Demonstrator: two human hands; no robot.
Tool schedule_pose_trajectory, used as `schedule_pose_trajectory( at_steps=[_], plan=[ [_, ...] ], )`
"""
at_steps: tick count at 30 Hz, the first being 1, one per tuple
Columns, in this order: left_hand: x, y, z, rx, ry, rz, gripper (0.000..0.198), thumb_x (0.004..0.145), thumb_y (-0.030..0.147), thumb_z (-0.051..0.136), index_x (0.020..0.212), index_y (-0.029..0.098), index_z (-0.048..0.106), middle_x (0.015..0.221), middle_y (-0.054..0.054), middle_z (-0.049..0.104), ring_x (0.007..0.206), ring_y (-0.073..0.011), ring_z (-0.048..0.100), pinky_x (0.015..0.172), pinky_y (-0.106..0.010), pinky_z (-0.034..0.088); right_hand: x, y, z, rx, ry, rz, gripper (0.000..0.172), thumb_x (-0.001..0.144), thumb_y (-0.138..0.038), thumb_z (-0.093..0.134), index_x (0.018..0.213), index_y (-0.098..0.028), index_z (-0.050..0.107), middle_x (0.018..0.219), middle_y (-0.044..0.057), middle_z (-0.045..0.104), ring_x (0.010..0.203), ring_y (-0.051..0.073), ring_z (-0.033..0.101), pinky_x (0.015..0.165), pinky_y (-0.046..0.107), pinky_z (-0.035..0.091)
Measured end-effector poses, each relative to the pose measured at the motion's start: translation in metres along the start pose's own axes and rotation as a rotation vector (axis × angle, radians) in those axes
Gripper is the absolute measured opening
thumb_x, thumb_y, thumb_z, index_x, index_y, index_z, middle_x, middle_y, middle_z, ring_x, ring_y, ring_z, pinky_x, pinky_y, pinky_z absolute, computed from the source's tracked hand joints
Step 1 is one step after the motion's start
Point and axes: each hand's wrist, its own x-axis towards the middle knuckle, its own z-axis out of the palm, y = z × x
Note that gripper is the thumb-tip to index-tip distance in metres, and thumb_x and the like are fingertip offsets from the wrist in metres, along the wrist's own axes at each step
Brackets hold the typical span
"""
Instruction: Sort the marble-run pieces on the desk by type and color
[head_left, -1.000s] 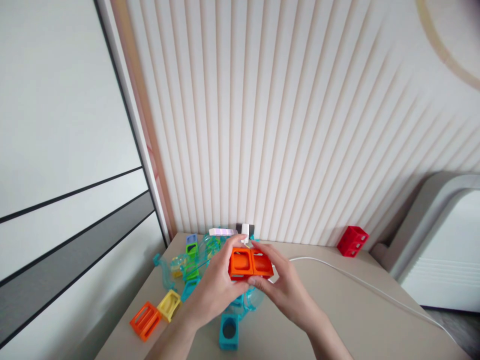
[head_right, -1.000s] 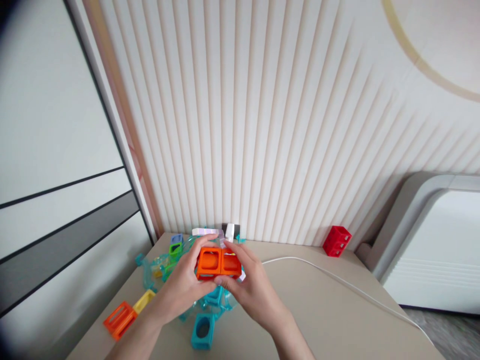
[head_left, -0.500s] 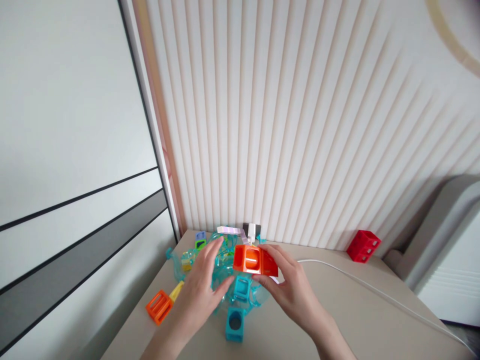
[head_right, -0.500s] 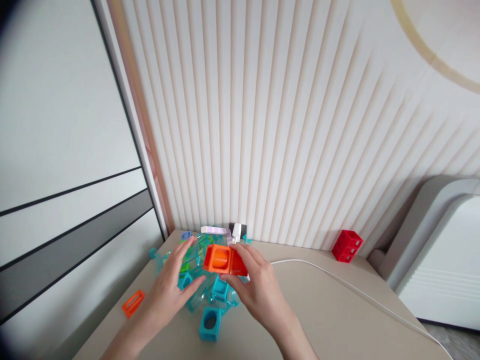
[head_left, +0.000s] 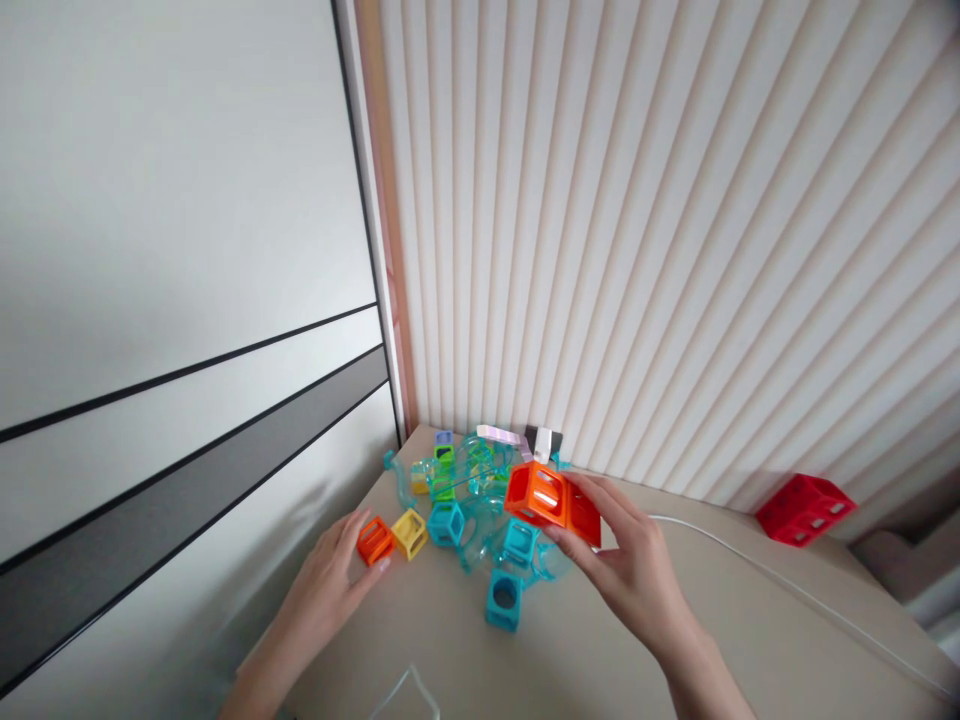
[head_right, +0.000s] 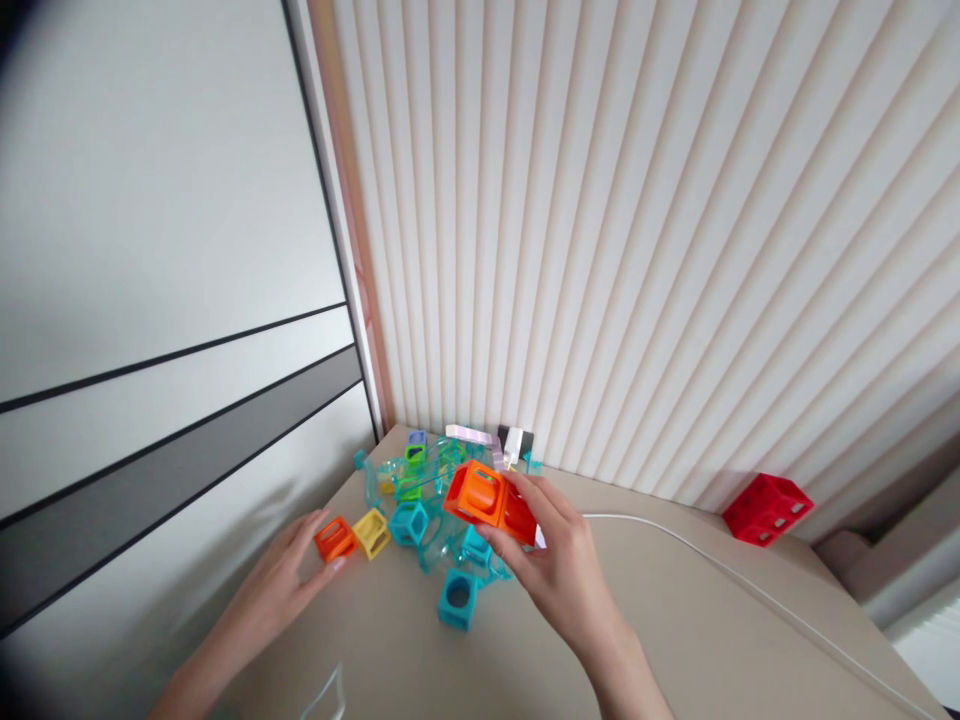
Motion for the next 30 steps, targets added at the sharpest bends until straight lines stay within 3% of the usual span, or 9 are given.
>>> schedule_pose_trajectory(
  at_steps=[7, 15, 25, 28, 30],
  plan=[
    [0.003, 0.004, 0.018, -0.079, -0.054, -0.030, 0.035, 0.094, 0.031, 0.046, 0.123, 0.021, 0.061, 0.120, -0.012, 0.070, 0.112, -0.0285, 0.069, 0.100, -0.045, 0.055, 0.001, -0.008, 0.003, 0.058, -0.089, 0.036, 0.042, 0.090, -0.043, 0.073, 0.128, -0.026, 0.069, 0.122, 0.014, 0.072, 0.103, 0.031, 0.071, 0.083, 0.041, 0.063],
    [0.000, 0.002, 0.027, 0.070, -0.054, 0.069, 0.043, 0.092, 0.019, 0.042, 0.125, 0.025, 0.068, 0.121, -0.011, 0.064, 0.114, -0.0278, 0.067, 0.102, -0.043, 0.055, 0.002, -0.006, 0.001, 0.020, -0.085, 0.014, 0.044, 0.089, -0.043, 0.074, 0.129, -0.026, 0.069, 0.123, 0.012, 0.073, 0.106, 0.030, 0.071, 0.088, 0.038, 0.060],
    [-0.005, 0.009, 0.021, 0.181, -0.216, 0.022, 0.068, 0.085, 0.006, 0.040, 0.143, 0.036, 0.058, 0.122, -0.010, 0.061, 0.115, -0.0273, 0.064, 0.104, -0.046, 0.052, 0.001, -0.008, 0.001, 0.000, -0.095, 0.026, 0.043, 0.089, -0.045, 0.073, 0.127, -0.025, 0.070, 0.122, 0.013, 0.073, 0.104, 0.031, 0.072, 0.084, 0.039, 0.061],
    [-0.004, 0.004, 0.017, 0.160, -0.185, 0.000, 0.064, 0.085, 0.009, 0.039, 0.140, 0.034, 0.060, 0.124, -0.009, 0.059, 0.115, -0.0278, 0.064, 0.103, -0.046, 0.052, 0.000, -0.007, 0.001, 0.006, -0.105, 0.044, 0.043, 0.090, -0.044, 0.072, 0.128, -0.025, 0.068, 0.123, 0.013, 0.072, 0.104, 0.031, 0.071, 0.085, 0.039, 0.060],
    [0.000, 0.002, 0.007, 0.113, -0.102, -0.022, 0.058, 0.088, 0.014, 0.039, 0.139, 0.030, 0.060, 0.125, -0.010, 0.056, 0.115, -0.0292, 0.064, 0.102, -0.047, 0.053, 0.001, -0.007, 0.001, 0.022, -0.111, 0.063, 0.042, 0.091, -0.044, 0.071, 0.128, -0.025, 0.067, 0.124, 0.012, 0.072, 0.106, 0.031, 0.070, 0.088, 0.040, 0.058]
  ],
)
